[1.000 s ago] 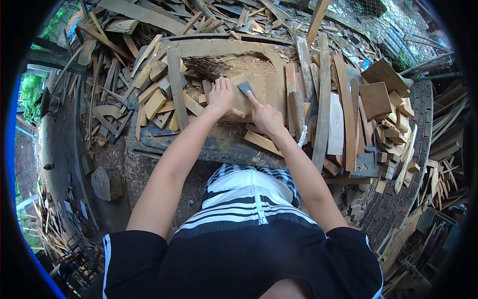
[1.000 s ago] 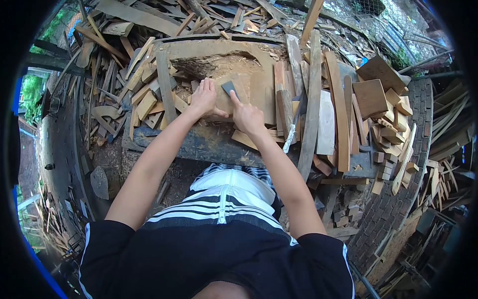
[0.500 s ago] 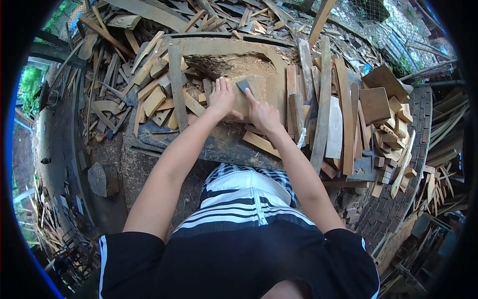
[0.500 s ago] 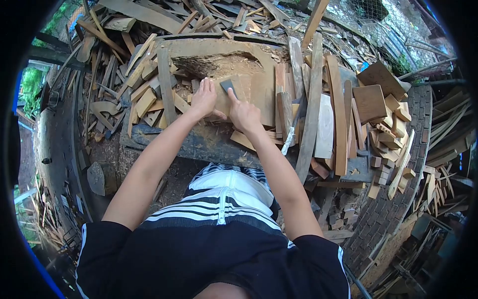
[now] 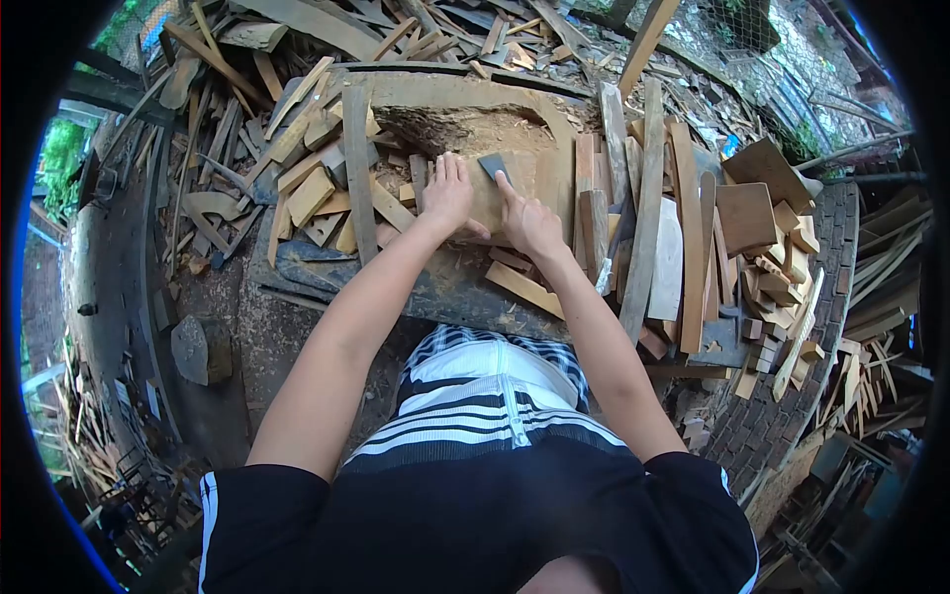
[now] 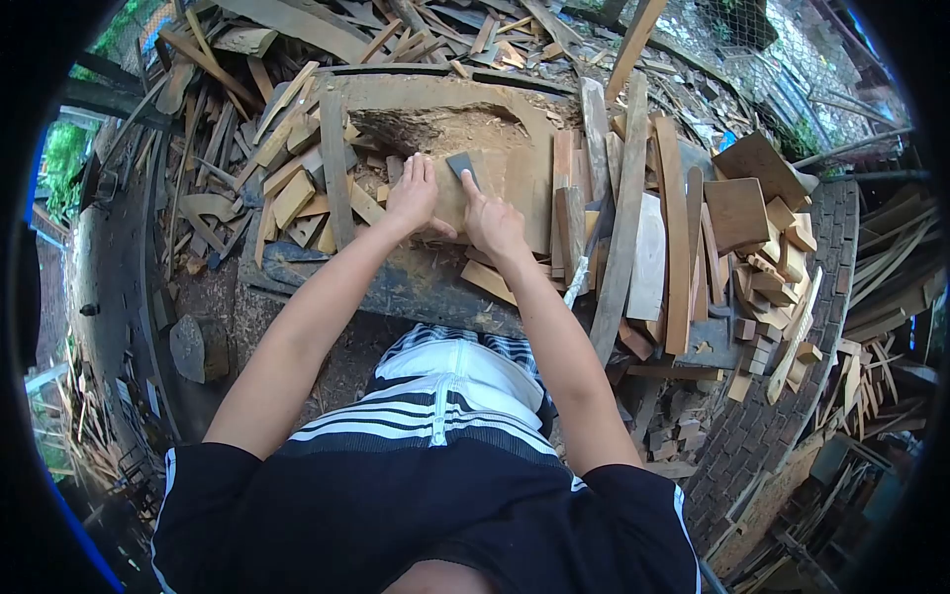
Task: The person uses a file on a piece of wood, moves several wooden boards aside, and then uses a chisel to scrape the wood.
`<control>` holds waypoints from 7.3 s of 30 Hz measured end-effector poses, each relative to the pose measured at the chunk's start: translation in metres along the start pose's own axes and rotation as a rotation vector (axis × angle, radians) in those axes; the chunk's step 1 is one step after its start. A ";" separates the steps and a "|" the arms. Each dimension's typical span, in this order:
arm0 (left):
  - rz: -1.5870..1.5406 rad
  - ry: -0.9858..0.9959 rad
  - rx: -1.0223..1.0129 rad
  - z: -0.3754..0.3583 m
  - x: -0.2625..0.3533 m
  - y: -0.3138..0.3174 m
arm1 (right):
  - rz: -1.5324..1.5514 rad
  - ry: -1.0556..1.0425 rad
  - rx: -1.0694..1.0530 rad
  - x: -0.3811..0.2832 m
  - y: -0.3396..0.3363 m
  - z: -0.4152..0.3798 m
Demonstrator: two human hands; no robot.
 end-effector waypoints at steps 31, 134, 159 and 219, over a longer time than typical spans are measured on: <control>-0.034 -0.053 -0.072 0.001 0.003 0.004 | 0.078 0.109 -0.088 0.024 -0.011 -0.008; -0.045 -0.089 -0.042 0.008 0.008 -0.006 | 0.021 0.102 -0.036 0.012 -0.005 -0.070; -0.023 0.006 -0.050 0.001 -0.012 -0.009 | 0.013 0.056 0.117 0.004 0.001 -0.052; -0.013 -0.122 0.010 -0.022 -0.030 -0.023 | -0.140 -0.066 -0.060 -0.031 -0.017 -0.063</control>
Point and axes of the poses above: each hand's wrist, its own z-axis towards the middle knuckle, its own y-axis out of the palm, x = y × z, the point moved 4 cm from there along z, towards the middle knuckle, and after that the axes turned 14 degrees about -z, right-handed, at the moved point
